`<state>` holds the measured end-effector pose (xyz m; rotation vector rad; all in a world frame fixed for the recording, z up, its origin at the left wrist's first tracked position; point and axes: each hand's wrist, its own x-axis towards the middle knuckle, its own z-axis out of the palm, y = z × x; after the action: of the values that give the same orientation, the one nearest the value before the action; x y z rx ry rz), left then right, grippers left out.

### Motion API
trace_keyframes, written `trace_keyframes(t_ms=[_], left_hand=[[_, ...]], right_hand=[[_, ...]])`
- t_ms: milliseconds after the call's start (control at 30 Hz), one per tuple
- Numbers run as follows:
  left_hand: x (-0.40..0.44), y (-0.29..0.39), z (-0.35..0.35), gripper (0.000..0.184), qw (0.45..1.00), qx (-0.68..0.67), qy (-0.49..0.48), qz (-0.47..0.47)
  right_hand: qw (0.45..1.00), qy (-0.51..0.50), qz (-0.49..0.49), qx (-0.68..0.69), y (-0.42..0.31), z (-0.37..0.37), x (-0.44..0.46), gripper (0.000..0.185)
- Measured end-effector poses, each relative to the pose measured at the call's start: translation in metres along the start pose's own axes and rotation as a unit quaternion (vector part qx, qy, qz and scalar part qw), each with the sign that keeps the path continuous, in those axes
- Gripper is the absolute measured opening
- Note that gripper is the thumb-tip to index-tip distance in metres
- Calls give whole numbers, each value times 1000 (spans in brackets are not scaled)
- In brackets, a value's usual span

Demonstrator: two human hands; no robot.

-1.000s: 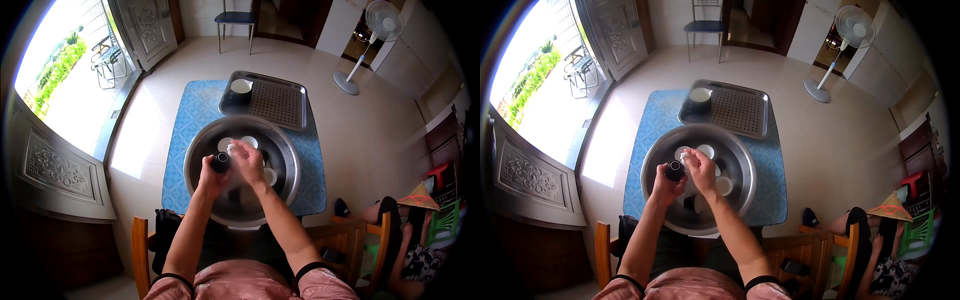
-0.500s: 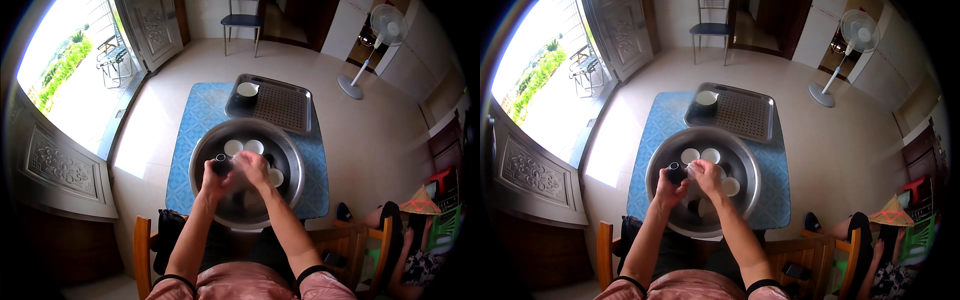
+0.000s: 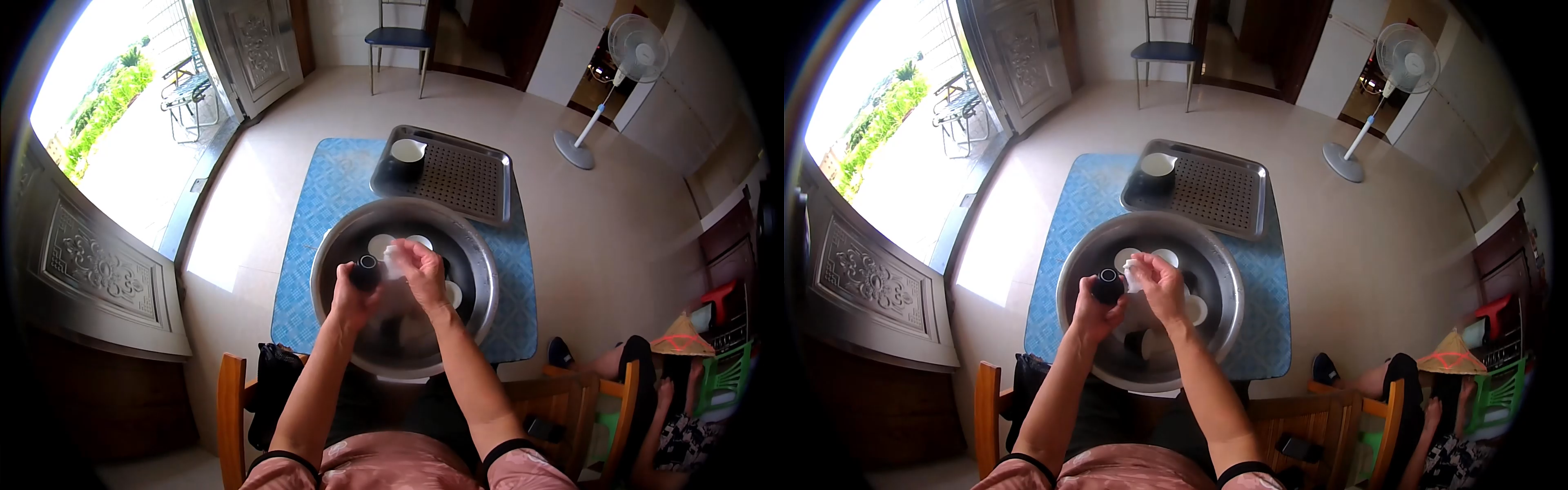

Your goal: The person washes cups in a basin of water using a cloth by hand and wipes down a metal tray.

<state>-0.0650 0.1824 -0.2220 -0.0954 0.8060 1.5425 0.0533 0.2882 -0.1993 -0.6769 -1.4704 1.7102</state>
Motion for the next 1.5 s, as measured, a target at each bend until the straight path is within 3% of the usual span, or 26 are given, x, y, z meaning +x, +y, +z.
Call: trace_keyframes(t_ms=[133, 233, 333, 633, 700, 733, 833, 933, 1033, 1133, 1233, 1333, 1500], left_hand=[[3, -3, -3, 53, 999, 42, 28, 4], [-2, -5, 11, 52, 978, 110, 164, 65], [-5, -6, 16, 50, 968, 175, 164, 78], [-1, -6, 15, 52, 974, 120, 165, 98], [-3, -9, 17, 48, 963, 172, 171, 118], [-4, -10, 19, 46, 956, 198, 174, 128], [-6, -14, 16, 41, 912, 323, 147, 204], [-3, -16, 11, 47, 811, 488, 112, 303], [-20, -13, 33, 50, 811, 513, 110, 258], [-24, -12, 39, 48, 828, 491, 96, 253], [-23, -11, 39, 46, 887, 393, 49, 240], [-21, -11, 39, 42, 945, 263, 53, 186], [-8, -5, 20, 45, 992, 93, 34, 81]], right_hand=[[997, -58, -23, -34, -12, 8, -9, 22], [993, -70, -34, -89, -15, 11, -9, 22], [996, -47, -48, -57, -10, 10, -8, 22], [995, -31, 27, 87, -2, 3, -3, 22], [995, -46, -6, 89, -7, 8, -6, 21], [994, -54, -22, 89, -10, 11, -8, 21], [956, -54, -206, -203, -19, 17, -11, 20], [968, -13, -162, -189, -14, 17, -10, 20], [997, -16, -21, -66, -10, 10, -6, 19], [991, -36, 80, 99, 0, 2, 0, 18], [974, -24, 179, 136, -1, -2, 1, 20], [957, -30, 199, 211, 0, -2, 0, 25], [969, -48, 194, 147, 1, 1, -3, 23]])
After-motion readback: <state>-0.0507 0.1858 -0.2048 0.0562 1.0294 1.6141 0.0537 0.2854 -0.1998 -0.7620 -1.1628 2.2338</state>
